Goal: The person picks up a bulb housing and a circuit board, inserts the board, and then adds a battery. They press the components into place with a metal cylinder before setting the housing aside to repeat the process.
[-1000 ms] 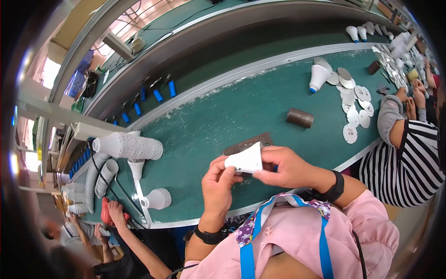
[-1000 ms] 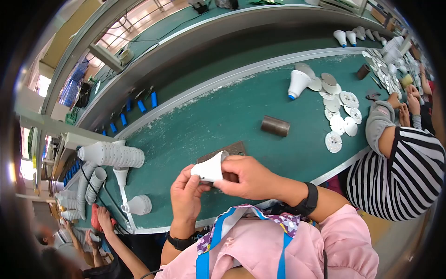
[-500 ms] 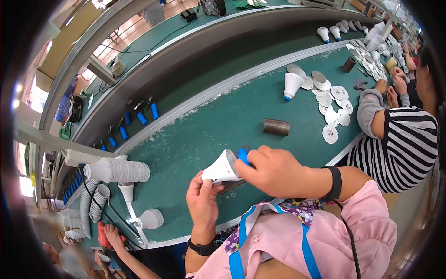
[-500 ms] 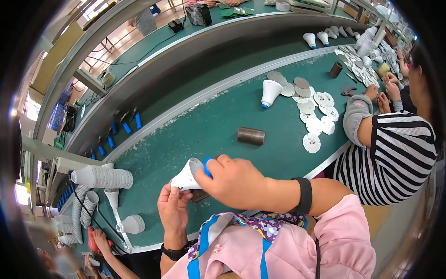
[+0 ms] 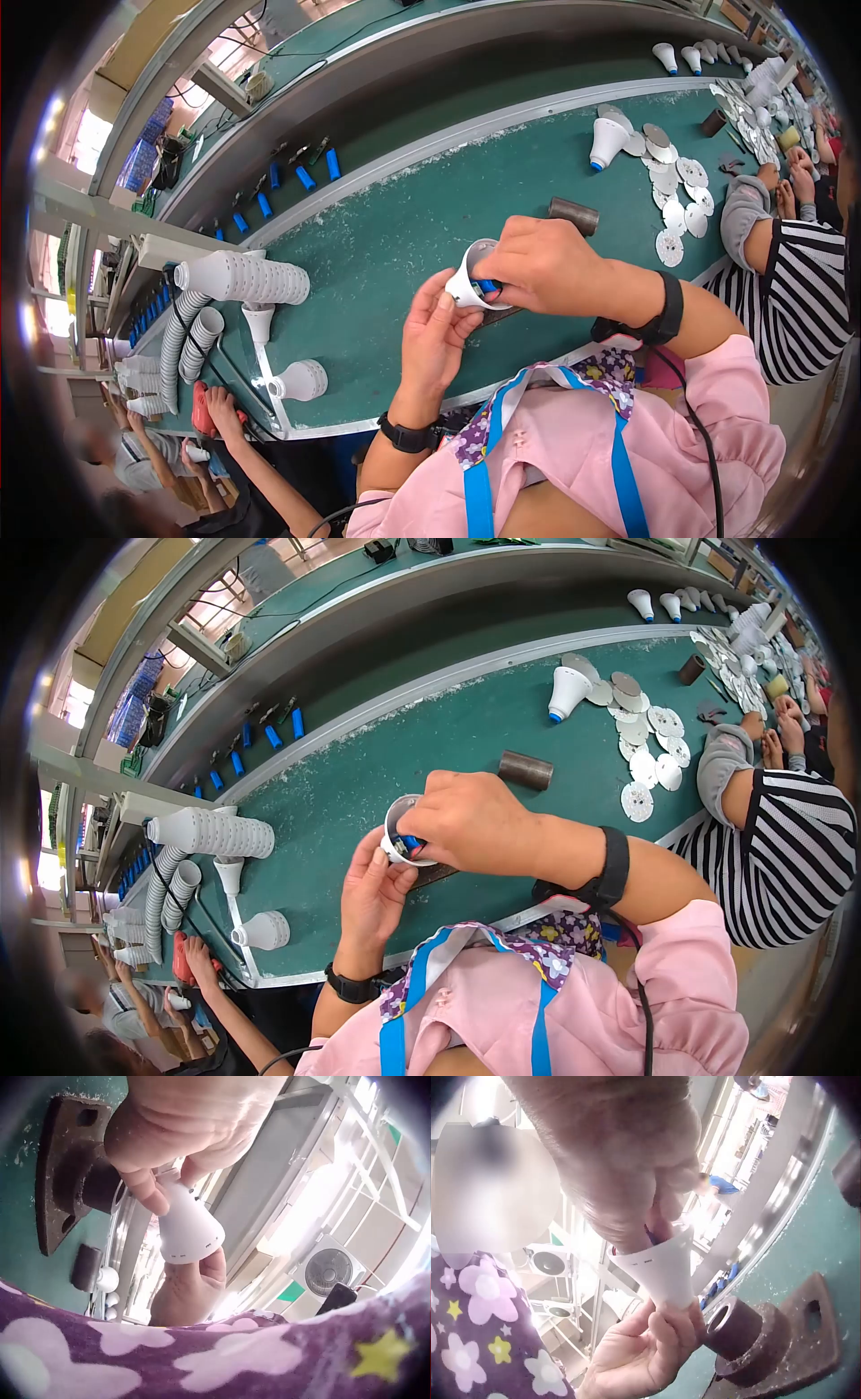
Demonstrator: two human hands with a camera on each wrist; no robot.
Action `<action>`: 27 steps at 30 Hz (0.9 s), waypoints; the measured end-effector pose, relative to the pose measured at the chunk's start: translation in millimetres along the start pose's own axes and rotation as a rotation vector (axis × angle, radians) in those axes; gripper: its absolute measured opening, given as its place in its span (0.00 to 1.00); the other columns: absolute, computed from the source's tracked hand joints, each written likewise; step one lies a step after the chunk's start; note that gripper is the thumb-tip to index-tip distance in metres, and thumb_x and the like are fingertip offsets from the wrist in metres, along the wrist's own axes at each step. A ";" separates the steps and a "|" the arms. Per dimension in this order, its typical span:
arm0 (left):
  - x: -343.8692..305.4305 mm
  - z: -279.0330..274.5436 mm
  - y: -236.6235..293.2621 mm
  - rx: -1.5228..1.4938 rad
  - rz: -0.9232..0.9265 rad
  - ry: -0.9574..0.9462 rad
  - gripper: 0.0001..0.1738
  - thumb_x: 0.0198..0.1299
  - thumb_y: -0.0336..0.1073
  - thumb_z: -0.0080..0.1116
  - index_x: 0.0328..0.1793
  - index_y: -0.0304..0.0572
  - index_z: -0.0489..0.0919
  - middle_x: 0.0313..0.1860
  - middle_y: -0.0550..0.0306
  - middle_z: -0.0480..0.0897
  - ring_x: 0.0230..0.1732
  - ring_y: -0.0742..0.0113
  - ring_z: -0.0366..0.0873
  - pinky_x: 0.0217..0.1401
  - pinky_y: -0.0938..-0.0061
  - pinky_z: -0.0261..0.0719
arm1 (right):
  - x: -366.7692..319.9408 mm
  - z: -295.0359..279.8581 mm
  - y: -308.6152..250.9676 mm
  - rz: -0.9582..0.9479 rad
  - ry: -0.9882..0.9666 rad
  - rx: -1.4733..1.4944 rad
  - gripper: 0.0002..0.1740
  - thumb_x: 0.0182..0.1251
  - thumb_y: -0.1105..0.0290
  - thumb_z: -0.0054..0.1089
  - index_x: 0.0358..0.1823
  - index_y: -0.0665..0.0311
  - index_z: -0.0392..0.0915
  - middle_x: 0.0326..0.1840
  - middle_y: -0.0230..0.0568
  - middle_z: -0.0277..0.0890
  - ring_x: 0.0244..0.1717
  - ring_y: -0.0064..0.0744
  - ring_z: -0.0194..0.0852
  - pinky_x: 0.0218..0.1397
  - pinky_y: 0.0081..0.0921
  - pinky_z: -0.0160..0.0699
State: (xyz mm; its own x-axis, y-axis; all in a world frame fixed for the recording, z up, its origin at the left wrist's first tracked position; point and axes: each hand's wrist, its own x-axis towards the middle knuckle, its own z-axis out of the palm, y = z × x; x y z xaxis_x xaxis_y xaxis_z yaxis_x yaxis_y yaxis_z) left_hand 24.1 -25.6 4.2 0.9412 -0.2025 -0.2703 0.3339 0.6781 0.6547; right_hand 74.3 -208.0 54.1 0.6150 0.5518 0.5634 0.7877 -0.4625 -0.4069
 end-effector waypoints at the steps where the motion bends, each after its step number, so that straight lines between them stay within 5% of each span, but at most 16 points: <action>1: -1.7 3.1 0.6 0.098 -0.017 0.037 0.18 0.62 0.28 0.47 0.59 0.37 0.67 0.47 0.50 0.73 0.39 0.68 0.78 0.42 0.77 0.80 | -0.1 -1.9 -0.2 -0.017 -0.041 -0.014 0.13 0.36 0.70 0.66 0.28 0.56 0.76 0.22 0.31 0.72 0.28 0.32 0.70 0.27 0.26 0.71; 3: -0.2 -1.9 -2.3 0.305 0.004 0.011 0.24 0.56 0.23 0.51 0.62 0.39 0.67 0.48 0.52 0.72 0.35 0.72 0.77 0.37 0.80 0.79 | 0.6 -2.5 -0.3 -0.034 -0.081 -0.027 0.13 0.37 0.70 0.66 0.28 0.56 0.75 0.22 0.30 0.73 0.28 0.33 0.70 0.27 0.26 0.71; 5: 2.1 -9.9 -7.9 0.976 0.343 -0.064 0.25 0.49 0.19 0.55 0.56 0.38 0.72 0.49 0.53 0.71 0.29 0.77 0.76 0.30 0.82 0.76 | 3.2 -1.1 -1.7 -0.110 -0.160 -0.042 0.11 0.37 0.69 0.64 0.25 0.58 0.73 0.21 0.31 0.72 0.28 0.33 0.70 0.26 0.27 0.71; 9: 14.7 -11.5 -5.8 1.215 0.504 -0.003 0.23 0.43 0.22 0.63 0.50 0.38 0.77 0.48 0.57 0.69 0.24 0.81 0.72 0.25 0.86 0.72 | 16.8 -5.0 -6.4 -0.173 -0.236 -0.159 0.09 0.38 0.68 0.60 0.20 0.60 0.70 0.20 0.32 0.72 0.26 0.32 0.68 0.25 0.26 0.70; 18: 17.1 -12.8 -25.0 0.812 0.329 0.068 0.19 0.43 0.29 0.67 0.45 0.41 0.79 0.49 0.59 0.68 0.37 0.77 0.70 0.31 0.85 0.71 | 33.3 -1.1 -1.0 -0.185 -0.364 -0.180 0.07 0.38 0.68 0.58 0.19 0.60 0.70 0.17 0.35 0.73 0.25 0.34 0.71 0.23 0.27 0.71; 27: 17.5 -16.4 -18.9 1.040 0.371 0.061 0.23 0.40 0.31 0.69 0.46 0.42 0.78 0.48 0.58 0.73 0.44 0.69 0.73 0.41 0.79 0.73 | 38.4 3.4 -8.3 -0.146 -0.464 -0.190 0.07 0.36 0.70 0.59 0.19 0.61 0.71 0.17 0.37 0.74 0.26 0.34 0.73 0.23 0.27 0.72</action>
State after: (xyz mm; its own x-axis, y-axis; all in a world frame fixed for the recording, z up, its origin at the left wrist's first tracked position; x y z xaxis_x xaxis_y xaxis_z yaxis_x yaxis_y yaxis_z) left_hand 33.4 -30.4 -24.5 0.9973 -0.0546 0.0497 -0.0614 -0.2408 0.9686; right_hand 91.5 -180.5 76.7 0.4842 0.8495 0.2094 0.8726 -0.4515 -0.1862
